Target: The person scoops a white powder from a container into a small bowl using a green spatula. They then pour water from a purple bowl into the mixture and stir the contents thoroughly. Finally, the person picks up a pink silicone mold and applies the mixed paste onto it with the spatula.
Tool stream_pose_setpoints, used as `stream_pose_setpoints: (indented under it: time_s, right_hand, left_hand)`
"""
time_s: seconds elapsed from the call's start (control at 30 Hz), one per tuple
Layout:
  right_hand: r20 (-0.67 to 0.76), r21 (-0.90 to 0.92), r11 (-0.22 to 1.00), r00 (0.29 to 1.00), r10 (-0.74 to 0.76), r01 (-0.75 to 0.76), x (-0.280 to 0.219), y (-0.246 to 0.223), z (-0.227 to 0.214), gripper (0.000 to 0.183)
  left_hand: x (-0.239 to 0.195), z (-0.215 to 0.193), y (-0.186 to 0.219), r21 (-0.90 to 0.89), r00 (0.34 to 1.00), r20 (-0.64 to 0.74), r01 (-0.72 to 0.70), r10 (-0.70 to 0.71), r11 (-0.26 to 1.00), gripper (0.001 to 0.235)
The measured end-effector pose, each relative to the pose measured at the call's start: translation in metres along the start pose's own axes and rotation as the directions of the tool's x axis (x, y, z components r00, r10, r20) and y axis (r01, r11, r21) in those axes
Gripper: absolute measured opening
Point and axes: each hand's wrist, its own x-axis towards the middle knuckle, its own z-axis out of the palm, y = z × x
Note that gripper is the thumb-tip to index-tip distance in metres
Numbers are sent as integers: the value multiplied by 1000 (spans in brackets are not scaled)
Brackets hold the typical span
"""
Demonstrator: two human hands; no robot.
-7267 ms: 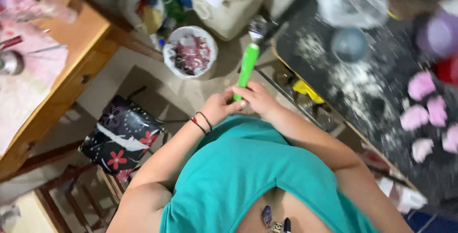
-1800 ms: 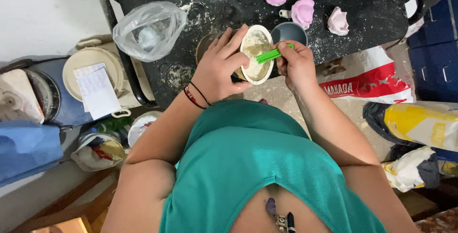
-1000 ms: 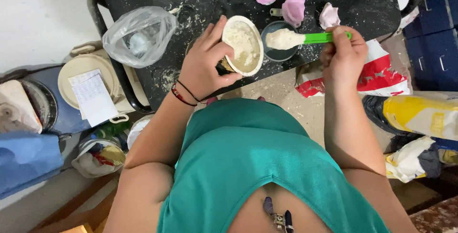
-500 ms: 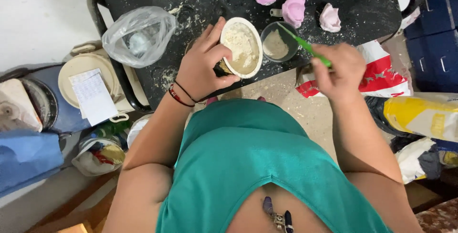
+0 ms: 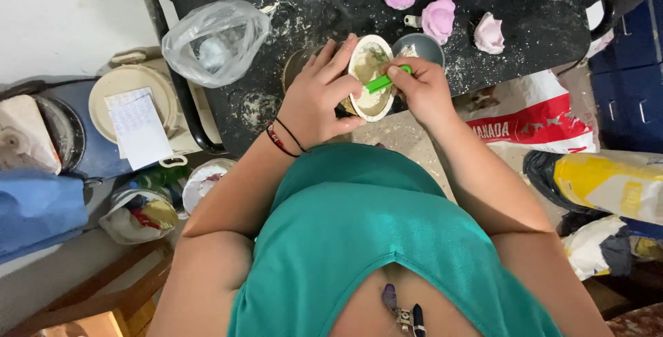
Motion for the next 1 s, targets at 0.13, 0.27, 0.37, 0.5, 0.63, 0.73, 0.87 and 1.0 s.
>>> stream_pose_setpoints:
  time_s: [0.13,0.27,0.37,0.5,0.63,0.73,0.87,1.0]
  right_hand:
    - [-48,364,910,972,229,-196,-2,2,3,16]
    - [-150,491,855,951,270,-165,-8,-7,-1,15]
    - [-203,451,881,945,256,-141,-9,0,-6,15]
    - [-185,477,871,955,232,-119,-13,4,-10,17]
    - [-249,479,871,933,258,-113,-22,-29,-23,17]
    - [-299,452,886,917,262,-106,-26,-45,-42,19]
    - [-506,381,923,847,162,50,-25,-30,-79,14]
    - [-559,-45,999,829,-15,-12,-16,23,-103,9]
  left_hand:
    - [0,-2,-3,10,999,23,25,-25,1000,42]
    - [-1,-4,-3,-23,999,26,35,-34,999,41]
    - [1,-6,0,-16,999,26,39,-39,999,43]
    - [1,-4,1,3,999,18,45,-45,999,43]
    - [2,-2,2,-12,1000,-1,31,-31,999,42]
    - [4,-2,0,-10,998,14,54,-54,998,42]
    - [6,-9,-3,-54,996,-52,64,-67,996,40]
    - [2,-10,-8,-52,989,-81,120,-124,991,41]
